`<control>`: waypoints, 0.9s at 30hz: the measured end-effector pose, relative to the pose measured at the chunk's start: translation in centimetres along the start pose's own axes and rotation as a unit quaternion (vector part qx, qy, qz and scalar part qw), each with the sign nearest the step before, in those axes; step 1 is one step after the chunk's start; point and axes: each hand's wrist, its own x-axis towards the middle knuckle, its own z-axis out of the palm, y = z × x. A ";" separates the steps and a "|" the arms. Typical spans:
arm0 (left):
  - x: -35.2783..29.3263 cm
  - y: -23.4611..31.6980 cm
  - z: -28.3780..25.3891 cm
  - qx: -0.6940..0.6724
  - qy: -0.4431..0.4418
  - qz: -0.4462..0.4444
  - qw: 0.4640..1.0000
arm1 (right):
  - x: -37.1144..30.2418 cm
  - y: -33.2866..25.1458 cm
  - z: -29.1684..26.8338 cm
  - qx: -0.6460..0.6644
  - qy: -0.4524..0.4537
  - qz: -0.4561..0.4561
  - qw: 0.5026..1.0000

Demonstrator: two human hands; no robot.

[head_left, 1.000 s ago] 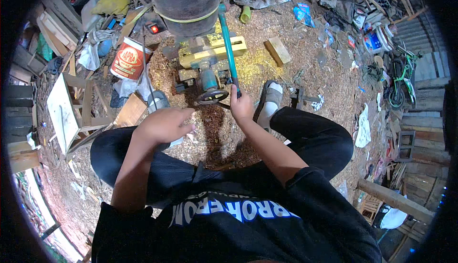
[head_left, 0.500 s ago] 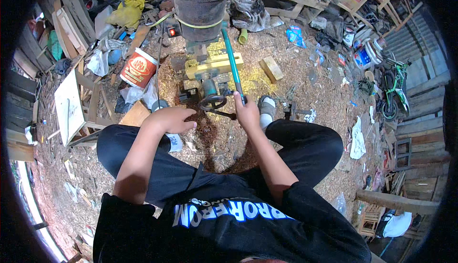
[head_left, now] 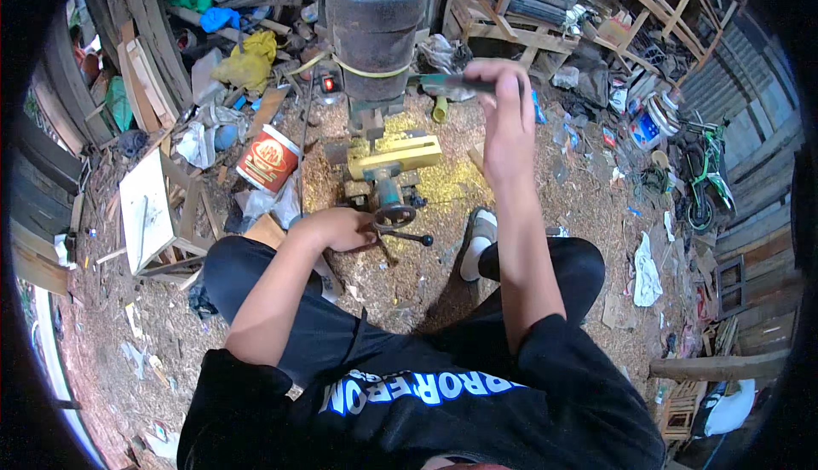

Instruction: Woodworker using a small lathe and a chisel to shape a piece of wood.

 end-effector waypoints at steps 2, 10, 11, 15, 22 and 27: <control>1.3 -0.9 0.6 0.028 0.053 0.023 0.998 | 4.0 0.8 0.9 0.000 0.010 -0.019 1.000; 3.7 0.2 0.0 0.050 -0.004 0.038 0.998 | 15.0 3.8 3.3 -0.017 -0.005 0.012 1.000; 4.1 0.1 0.2 0.063 -0.011 0.035 0.997 | 14.9 4.9 3.6 -0.024 0.018 -0.005 1.000; 3.1 0.5 0.3 0.047 -0.029 0.040 0.998 | 10.2 9.9 2.8 0.007 0.064 0.073 0.995; 0.1 1.4 -0.8 0.037 -0.026 0.003 0.999 | -18.0 27.7 -5.9 -0.385 0.152 0.320 0.852; -1.1 0.8 -0.5 0.004 0.023 0.022 0.999 | -25.5 29.5 -5.9 -0.436 0.130 0.496 0.739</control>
